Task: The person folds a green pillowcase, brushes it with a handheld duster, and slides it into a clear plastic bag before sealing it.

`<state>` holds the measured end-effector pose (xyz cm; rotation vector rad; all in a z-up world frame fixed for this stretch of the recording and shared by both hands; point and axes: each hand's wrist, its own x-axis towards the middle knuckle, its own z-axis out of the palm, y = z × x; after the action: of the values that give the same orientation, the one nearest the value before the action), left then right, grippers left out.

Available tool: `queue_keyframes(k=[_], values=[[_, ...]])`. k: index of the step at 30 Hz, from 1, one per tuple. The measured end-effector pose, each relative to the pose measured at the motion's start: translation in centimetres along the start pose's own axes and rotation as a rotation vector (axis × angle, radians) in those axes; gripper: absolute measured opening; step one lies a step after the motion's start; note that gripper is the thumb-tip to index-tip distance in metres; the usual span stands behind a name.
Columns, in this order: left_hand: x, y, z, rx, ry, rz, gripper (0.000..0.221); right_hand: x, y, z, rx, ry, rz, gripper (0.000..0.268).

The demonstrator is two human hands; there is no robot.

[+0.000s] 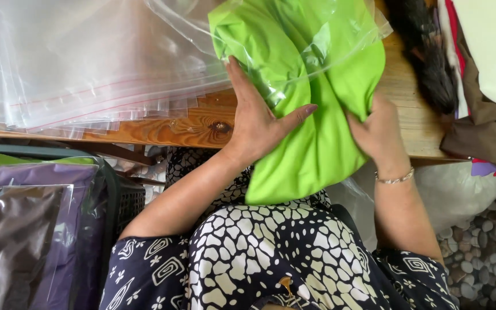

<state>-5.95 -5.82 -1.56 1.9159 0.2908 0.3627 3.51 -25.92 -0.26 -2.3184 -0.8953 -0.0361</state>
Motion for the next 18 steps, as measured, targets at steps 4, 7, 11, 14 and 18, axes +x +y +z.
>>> queue_keyframes(k=[4,7,11,14,18], values=[[2.1,-2.3,-1.3,-0.047,0.100,0.162,0.124,-1.7,-4.0,0.8,-0.049,-0.196,-0.201,0.030],[3.0,-4.2,-3.4,0.115,-0.050,0.331,0.118,-0.8,-2.3,-1.8,-0.081,-0.455,-0.087,0.042],[2.1,-4.5,-4.8,0.057,-0.194,0.300,0.096,1.2,1.3,-4.8,0.054,-0.043,-0.123,0.035],[1.7,-4.4,-5.0,-0.033,-0.216,0.324,0.092,2.3,1.3,-4.0,0.139,0.059,-0.158,0.062],[1.3,-5.2,-4.8,0.009,-0.162,0.348,0.094,3.6,2.0,-1.5,0.427,0.264,-0.245,0.055]])
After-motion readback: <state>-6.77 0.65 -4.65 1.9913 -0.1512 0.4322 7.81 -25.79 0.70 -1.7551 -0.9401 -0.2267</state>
